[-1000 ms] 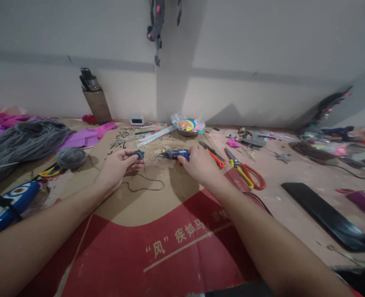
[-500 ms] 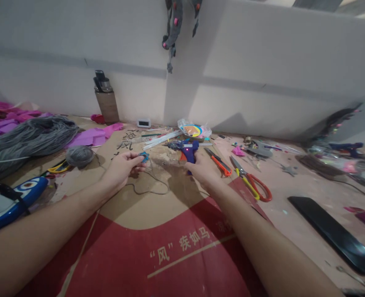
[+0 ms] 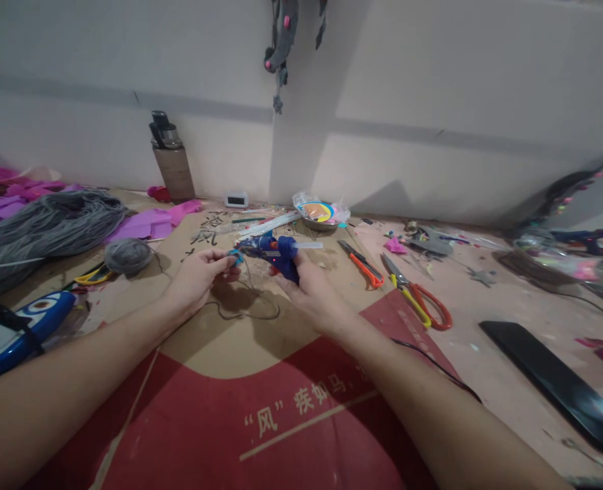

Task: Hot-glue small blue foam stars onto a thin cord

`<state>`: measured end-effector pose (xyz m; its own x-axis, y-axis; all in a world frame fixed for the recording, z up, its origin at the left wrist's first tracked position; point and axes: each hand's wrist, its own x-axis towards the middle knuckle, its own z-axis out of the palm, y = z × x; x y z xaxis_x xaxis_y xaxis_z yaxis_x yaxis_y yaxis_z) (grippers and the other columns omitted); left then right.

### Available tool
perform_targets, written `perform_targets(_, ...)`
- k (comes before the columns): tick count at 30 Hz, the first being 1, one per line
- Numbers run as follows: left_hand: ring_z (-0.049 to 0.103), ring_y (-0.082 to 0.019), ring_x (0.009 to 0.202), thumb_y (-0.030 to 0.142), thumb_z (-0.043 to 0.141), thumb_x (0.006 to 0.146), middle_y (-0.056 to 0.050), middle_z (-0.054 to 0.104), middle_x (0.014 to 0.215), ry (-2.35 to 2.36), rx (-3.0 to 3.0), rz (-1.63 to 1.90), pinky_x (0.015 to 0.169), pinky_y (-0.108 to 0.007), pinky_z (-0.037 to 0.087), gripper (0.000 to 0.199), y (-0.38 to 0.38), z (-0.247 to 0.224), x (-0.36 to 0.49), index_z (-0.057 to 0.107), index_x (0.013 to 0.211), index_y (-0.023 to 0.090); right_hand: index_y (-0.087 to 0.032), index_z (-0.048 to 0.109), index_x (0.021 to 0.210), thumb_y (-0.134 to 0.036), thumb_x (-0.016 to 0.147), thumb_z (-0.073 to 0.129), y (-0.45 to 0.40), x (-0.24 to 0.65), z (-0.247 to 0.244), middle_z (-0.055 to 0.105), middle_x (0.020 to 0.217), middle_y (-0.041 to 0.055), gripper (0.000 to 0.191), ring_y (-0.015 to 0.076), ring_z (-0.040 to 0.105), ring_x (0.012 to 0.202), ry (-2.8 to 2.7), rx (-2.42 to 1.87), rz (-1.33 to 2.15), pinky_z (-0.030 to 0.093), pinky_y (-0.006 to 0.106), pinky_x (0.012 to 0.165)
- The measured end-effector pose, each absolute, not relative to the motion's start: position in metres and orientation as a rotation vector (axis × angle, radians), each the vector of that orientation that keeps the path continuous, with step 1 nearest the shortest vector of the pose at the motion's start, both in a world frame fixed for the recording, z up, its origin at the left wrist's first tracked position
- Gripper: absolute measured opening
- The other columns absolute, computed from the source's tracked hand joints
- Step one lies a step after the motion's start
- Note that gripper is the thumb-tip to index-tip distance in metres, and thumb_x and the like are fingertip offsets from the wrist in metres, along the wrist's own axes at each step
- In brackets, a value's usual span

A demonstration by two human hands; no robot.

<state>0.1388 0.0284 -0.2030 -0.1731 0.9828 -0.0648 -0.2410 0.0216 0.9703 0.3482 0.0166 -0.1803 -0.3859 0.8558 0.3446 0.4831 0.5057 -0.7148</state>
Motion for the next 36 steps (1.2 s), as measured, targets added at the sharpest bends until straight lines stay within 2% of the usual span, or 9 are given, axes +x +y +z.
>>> perform_targets(6, 0.062, -0.011, 0.052, 0.016, 0.071, 0.066, -0.001, 0.064, 0.059, 1.153, 0.92, 1.41, 0.056, -0.025, 0.053, 0.015, 0.0292, -0.2054, 0.1393, 0.058, 0.071, 0.012, -0.019, 0.053, 0.101, -0.024, 0.086, 0.049, 0.0105, 0.3445, -0.1757, 0.065, 0.093, 0.0078, 0.016, 0.0205, 0.059, 0.082, -2.12, -1.153, 0.578, 0.045, 0.032, 0.074)
perform_targets(19, 0.063, -0.012, 0.053, 0.02, 0.075, 0.064, -0.002, 0.065, 0.061, 1.177, 0.95, 1.401, 0.057, -0.025, 0.053, 0.02, 0.0283, -0.206, 0.1401, 0.059, 0.073, 0.013, -0.019, 0.053, 0.096, -0.021, 0.084, 0.048, 0.0113, 0.342, -0.1802, 0.066, 0.09, 0.0079, 0.013, 0.02, 0.06, 0.081, -2.147, -1.208, 0.518, 0.045, 0.032, 0.071)
perform_targets(36, 0.064, -0.012, 0.054, 0.019, 0.073, 0.065, -0.003, 0.066, 0.06, 1.167, 0.94, 1.417, 0.05, -0.02, 0.049, 0.019, 0.0267, -0.2032, 0.14, 0.057, 0.072, 0.013, -0.018, 0.055, 0.095, -0.023, 0.083, 0.048, 0.0117, 0.3422, -0.1763, 0.064, 0.09, 0.01, 0.015, 0.0228, 0.058, 0.081, -2.132, -1.254, 0.468, 0.045, 0.034, 0.071)
